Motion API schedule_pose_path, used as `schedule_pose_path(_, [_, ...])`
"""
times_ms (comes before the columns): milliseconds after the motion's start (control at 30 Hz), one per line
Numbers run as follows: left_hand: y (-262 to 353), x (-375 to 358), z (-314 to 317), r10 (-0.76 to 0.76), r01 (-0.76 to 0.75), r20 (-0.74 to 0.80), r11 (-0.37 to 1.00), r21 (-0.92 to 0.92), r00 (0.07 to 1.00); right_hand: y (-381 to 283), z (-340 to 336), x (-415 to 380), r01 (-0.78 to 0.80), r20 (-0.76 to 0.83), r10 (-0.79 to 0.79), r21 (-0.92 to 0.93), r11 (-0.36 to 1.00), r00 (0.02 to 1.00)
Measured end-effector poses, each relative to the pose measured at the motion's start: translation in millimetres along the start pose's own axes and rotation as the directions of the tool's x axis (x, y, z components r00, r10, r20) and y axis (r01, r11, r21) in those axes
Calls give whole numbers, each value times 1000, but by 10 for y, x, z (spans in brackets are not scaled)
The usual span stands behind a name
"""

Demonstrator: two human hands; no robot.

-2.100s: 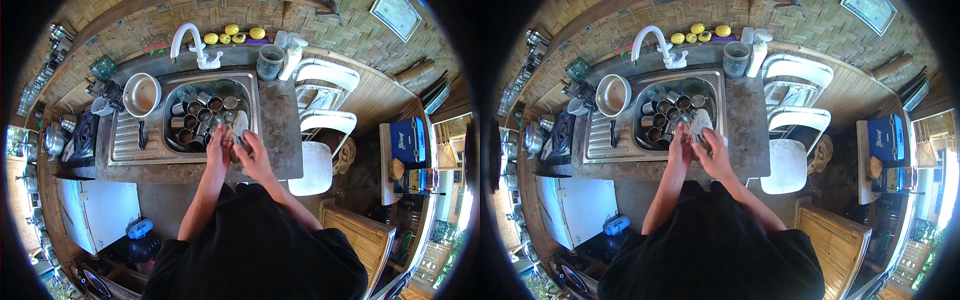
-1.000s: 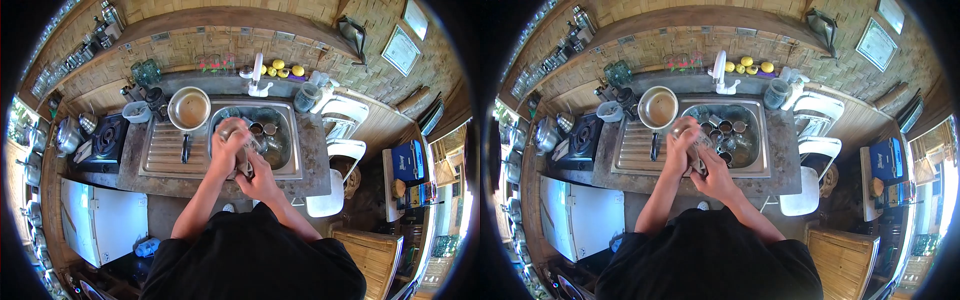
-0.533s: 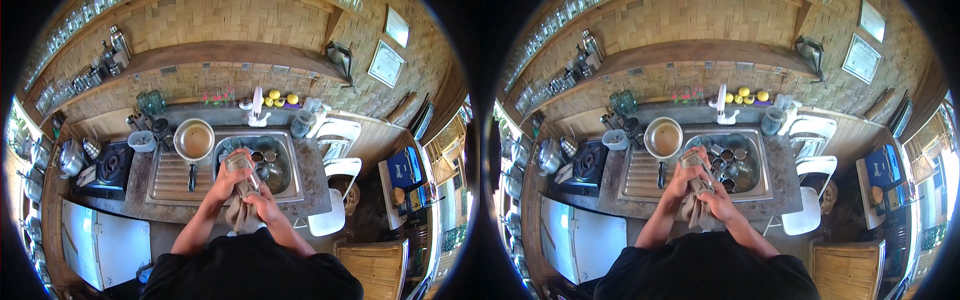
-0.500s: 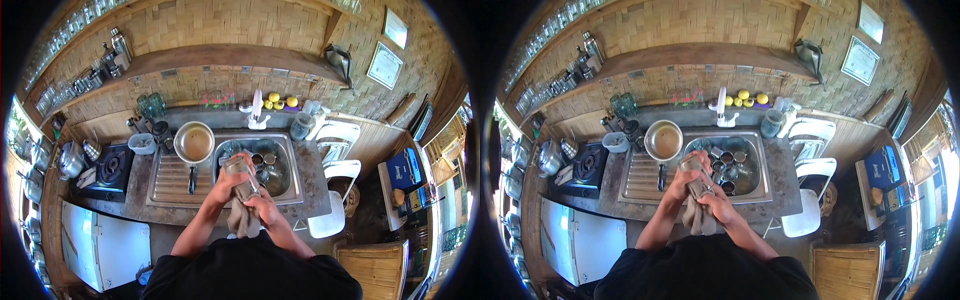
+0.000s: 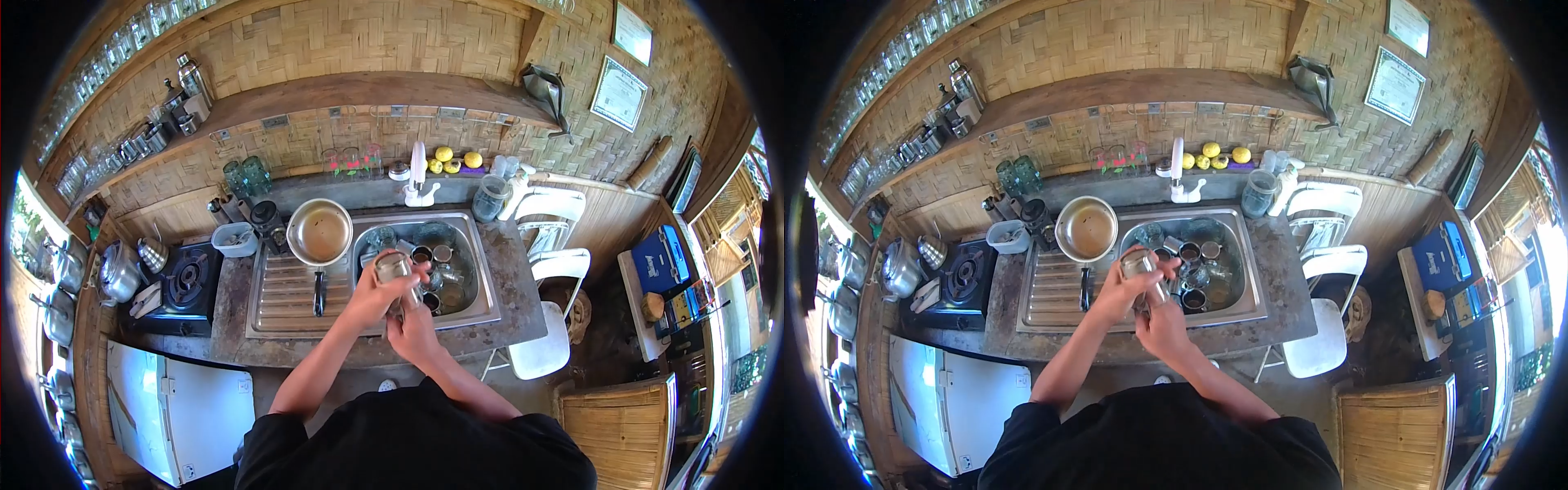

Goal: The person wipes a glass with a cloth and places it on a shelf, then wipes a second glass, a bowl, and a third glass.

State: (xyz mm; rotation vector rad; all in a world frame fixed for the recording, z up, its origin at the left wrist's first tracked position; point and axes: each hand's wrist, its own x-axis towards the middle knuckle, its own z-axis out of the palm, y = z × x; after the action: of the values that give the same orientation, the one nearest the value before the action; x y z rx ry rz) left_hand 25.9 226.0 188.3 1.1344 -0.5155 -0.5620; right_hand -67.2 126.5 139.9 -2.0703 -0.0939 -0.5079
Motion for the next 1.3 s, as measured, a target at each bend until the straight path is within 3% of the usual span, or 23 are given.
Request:
schedule_pose_path(100, [-181,-59,127,131,-10,-346,944,331,929,161,150,64,241,-88,-247,-80,967,965])
schedule_pose_path(133, [-210,-88,140,175,44,-418,884,464,891,272,205,-16,160,-5,-160,14,987,987])
schedule_pose_path(267, [-615,-208,-217,-199,199,-306,979,-33,931,446,283,-313,-375,350,238,406,834,906])
schedule_pose_path(300, [-644,-245,-262,-185,173,-188,982,-79,965,503,388,-413,-400,309,255,655,642,916])
schedule_pose_path(333, [-739,-283,-312,-208,179,-75,943,-282,975,431,328,-413,-560,443,356,737,378,823])
schedule_pose_path(400, [-956,-358,-394,-174,227,146,736,-638,974,252,114,-451,-696,722,392,678,-237,570])
schedule_pose_path(433, [-979,-394,-415,-158,256,209,730,-634,965,162,55,-490,-670,744,426,659,-342,515])
schedule_pose_path(567, [-1248,-448,-330,-58,266,278,526,-808,959,383,39,-691,-662,811,126,547,-513,572])
schedule_pose_path(667, [-1413,-497,-358,-153,247,193,630,-737,969,435,164,-701,-736,654,538,672,-88,532])
schedule_pose_path(733, [-1447,-481,-328,-248,204,-7,814,-544,969,651,397,-850,-540,272,485,604,587,831])
schedule_pose_path(767, [-1420,-483,-250,-302,213,-148,876,-433,942,617,361,-801,-481,213,433,326,814,876])
schedule_pose_path(800, [-1412,-482,-167,-331,238,-290,920,-313,898,589,337,-771,-366,180,360,2,931,915])
schedule_pose_path(833, [-1483,-463,-98,-253,220,-473,967,-126,844,639,380,-817,-260,133,265,-56,964,955])
schedule_pose_path(900, [-1567,-484,-83,-163,225,-531,973,53,831,814,482,-851,-37,52,48,-191,981,998])
schedule_pose_path(933, [-1609,-466,-105,-108,224,-553,964,145,826,870,503,-866,-188,81,183,59,980,980])
schedule_pose_path(967, [-1665,-466,-182,-145,271,-472,939,211,870,912,519,-918,-334,148,302,297,895,942])
schedule_pose_path(1000, [-1585,-482,-179,-239,287,-390,956,67,889,930,519,-949,-463,247,392,501,731,886])
schedule_pose_path(1067, [-1321,-493,-155,-375,334,-190,918,-214,907,935,130,-989,-706,687,351,702,-96,636])
schedule_pose_path(1100, [-1313,-505,-201,-429,388,-20,834,-393,903,886,-14,-1008,-675,838,170,524,-519,519])
schedule_pose_path(1167, [-1498,-513,-231,-174,364,327,594,-717,929,601,151,-1270,-480,402,336,855,195,852])
schedule_pose_path(1233, [-1646,-491,-184,142,420,489,347,-839,860,800,65,-1211,-683,723,248,690,-239,644])
schedule_pose_path(1267, [-1656,-486,-193,69,402,474,433,-807,878,901,21,-1180,-733,843,190,534,-422,504])
schedule_pose_path(1300, [-1576,-481,-178,-4,390,451,512,-766,892,763,-86,-1123,-723,841,214,538,-433,497])
